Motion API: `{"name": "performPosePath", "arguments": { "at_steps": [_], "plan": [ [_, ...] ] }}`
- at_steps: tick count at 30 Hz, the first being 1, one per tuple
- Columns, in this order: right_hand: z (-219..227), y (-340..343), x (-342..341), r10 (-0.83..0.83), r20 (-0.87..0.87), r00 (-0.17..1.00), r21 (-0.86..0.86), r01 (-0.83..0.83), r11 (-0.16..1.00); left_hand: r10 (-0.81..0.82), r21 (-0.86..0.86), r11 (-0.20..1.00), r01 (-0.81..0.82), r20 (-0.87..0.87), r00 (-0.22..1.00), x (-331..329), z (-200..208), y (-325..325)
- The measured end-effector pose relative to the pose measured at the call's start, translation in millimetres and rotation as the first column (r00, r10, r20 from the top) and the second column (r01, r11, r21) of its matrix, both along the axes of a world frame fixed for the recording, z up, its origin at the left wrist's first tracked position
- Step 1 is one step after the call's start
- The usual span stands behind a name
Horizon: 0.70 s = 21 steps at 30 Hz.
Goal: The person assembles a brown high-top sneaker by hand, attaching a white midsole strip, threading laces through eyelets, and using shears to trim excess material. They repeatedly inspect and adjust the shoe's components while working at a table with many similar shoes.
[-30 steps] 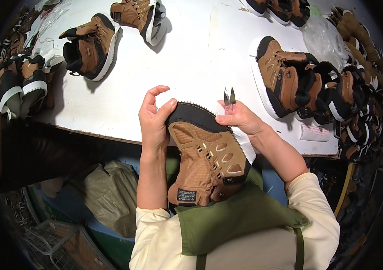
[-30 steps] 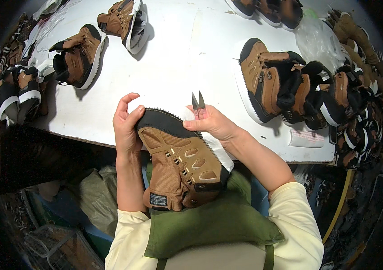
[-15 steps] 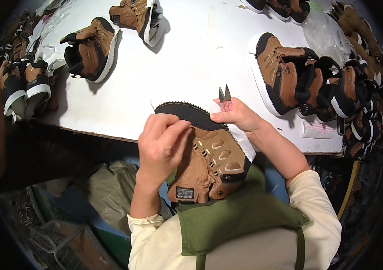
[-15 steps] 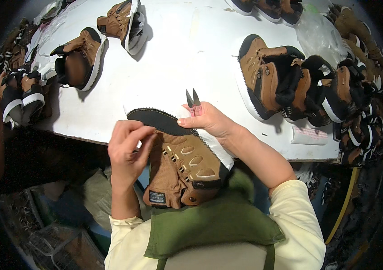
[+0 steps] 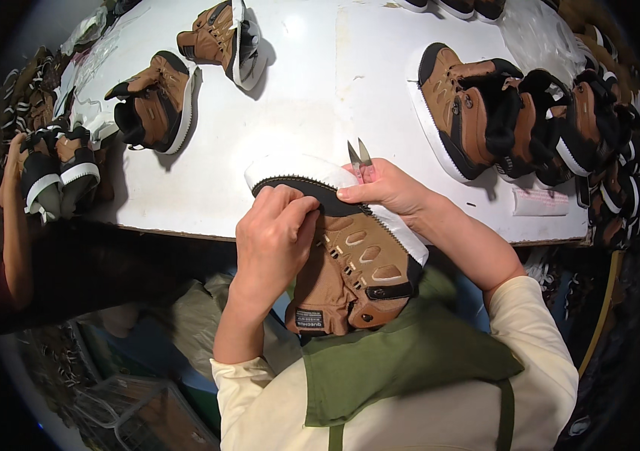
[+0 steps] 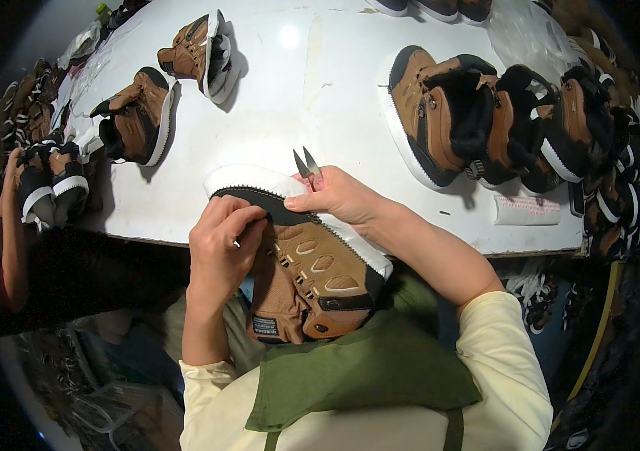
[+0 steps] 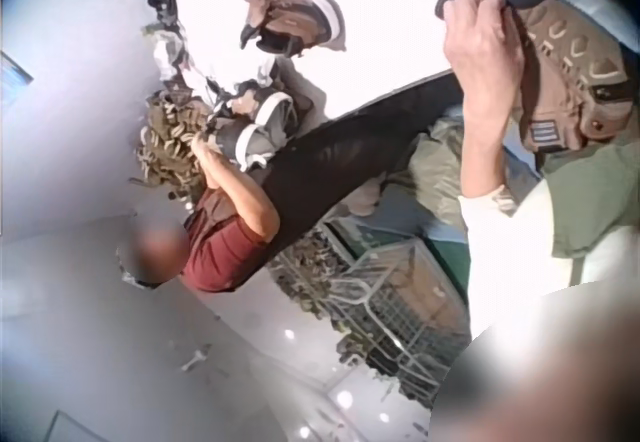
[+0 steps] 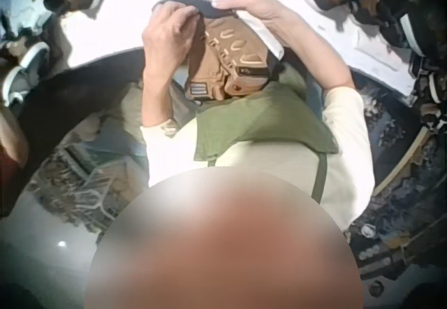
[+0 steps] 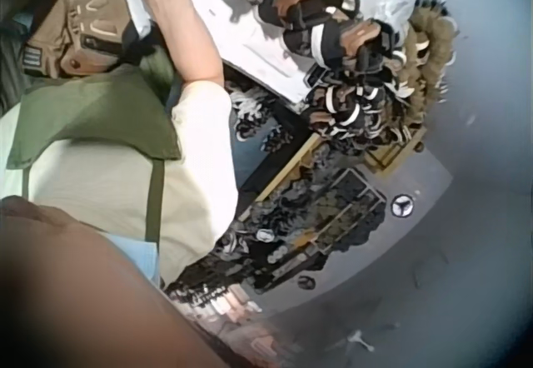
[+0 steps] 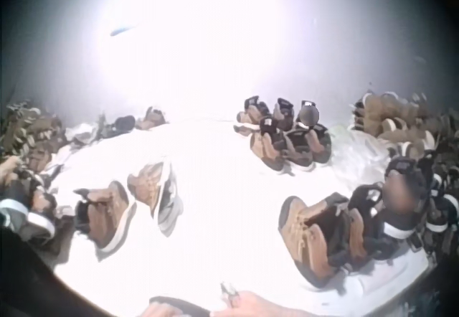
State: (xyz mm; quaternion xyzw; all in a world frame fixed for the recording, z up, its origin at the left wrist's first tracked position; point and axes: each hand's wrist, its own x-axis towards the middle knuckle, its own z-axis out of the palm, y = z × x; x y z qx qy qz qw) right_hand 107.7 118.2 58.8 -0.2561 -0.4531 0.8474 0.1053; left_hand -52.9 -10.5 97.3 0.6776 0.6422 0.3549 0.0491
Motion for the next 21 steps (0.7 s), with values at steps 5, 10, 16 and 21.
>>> {"name": "performPosePath", "arguments": {
  "at_steps": [5, 10, 16, 21],
  "plan": [
    [2.8, -1.9, 0.1, 0.001, 0.008, 1.0, 0.035, -0.002, 0.999, -0.011, -0.053, 0.999, 0.008, -0.051, 0.999, 1.1, 5.9, -0.9],
    [3.5, -3.9, -0.7, 0.006, -0.032, 0.999, 0.031, -0.005, 0.999, -0.012, -0.06, 0.998, 0.009, -0.045, 0.999, 3.3, 4.3, -0.3],
    [1.8, -2.0, 0.6, 0.012, 0.014, 1.0, 0.067, -0.013, 0.998, 0.003, -0.025, 1.0, -0.005, -0.086, 0.996, 8.8, -3.1, -13.3],
    [-1.0, 0.7, 2.4, 0.01, -0.01, 1.0, 0.058, -0.009, 0.998, 0.017, 0.009, 1.0, -0.017, -0.013, 1.0, 4.2, -17.5, -30.4]
  ]
}}
